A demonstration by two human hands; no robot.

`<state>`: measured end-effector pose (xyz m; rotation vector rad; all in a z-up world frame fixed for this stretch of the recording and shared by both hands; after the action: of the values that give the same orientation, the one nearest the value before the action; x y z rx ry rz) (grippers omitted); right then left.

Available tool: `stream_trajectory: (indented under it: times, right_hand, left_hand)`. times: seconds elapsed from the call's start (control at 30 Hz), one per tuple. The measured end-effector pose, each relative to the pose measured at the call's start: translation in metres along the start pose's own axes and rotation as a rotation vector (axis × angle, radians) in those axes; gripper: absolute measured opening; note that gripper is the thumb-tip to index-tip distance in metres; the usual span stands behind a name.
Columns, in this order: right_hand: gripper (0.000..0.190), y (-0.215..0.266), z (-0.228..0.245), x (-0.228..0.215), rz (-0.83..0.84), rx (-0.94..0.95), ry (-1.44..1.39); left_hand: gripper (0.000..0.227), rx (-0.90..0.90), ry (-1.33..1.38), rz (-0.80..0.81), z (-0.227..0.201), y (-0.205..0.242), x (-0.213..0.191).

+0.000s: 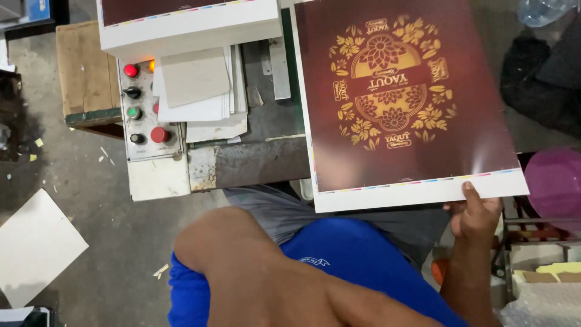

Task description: The person repeatedly picks up large printed sheets from a pile on a table and places them onto a stack on a machine. The sheets feature a maroon background with a gold floral design. The person handles the sheets by hand, aligning them as they are stacked.

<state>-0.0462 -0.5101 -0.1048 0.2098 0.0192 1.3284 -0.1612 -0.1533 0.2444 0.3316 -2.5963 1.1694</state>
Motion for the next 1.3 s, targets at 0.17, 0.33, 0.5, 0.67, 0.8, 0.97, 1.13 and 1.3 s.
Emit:
stream_trajectory:
  times: [0.17,0.33,0.5,0.67,0.8,0.97,1.13,1.3]
  right_hand:
    - [0.033,-0.023,-0.028,0.005,-0.024,0.038,0.111]
    - [0.035,-0.058,-0.017,0.053,0.083,-0.026,0.071]
    - [0.033,-0.078,-0.009,0.075,0.112,-0.05,0.048]
    - [0.031,-0.116,-0.024,0.08,0.052,0.031,0.099]
    - [0.034,-0.161,-0.024,0.11,0.091,0.007,0.1]
    - [0.033,-0.213,-0.025,0.143,0.142,0.034,0.079]
    - [0.053,-0.193,-0.011,0.166,0.285,0.157,0.2]
    - [0.059,-0.162,-0.046,0.155,0.293,0.251,0.175]
  left_hand:
    - [0.046,0.051,-0.075,-0.234,-0.021,-0.003,-0.019]
    - [0.023,0.111,-0.478,-0.722,-0.047,0.029,-0.057]
    - [0.02,0.141,-1.029,-1.057,-0.085,0.069,-0.084]
    - [0.019,-0.147,-2.01,-1.137,-0.111,0.135,-0.224]
    - [0.066,-0.565,-2.358,-0.958,-0.105,0.197,-0.362]
    - [0.112,-1.256,-2.128,-0.888,-0.086,0.238,-0.437]
    - [0.074,-1.342,-2.186,-0.645,-0.109,0.241,-0.448]
    - [0.051,-1.415,-2.078,-0.562,-0.138,0.2,-0.435]
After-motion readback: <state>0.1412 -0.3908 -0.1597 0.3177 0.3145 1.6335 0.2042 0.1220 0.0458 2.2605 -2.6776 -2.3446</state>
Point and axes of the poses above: each hand's wrist, its own y-axis away from the middle knuckle, its own x-axis out of the palm, z = x × y, the point moved 8 cm from there along -y, towards the middle knuckle, and after that the axes turned 9 degrees about y, right-handed, at the moved point
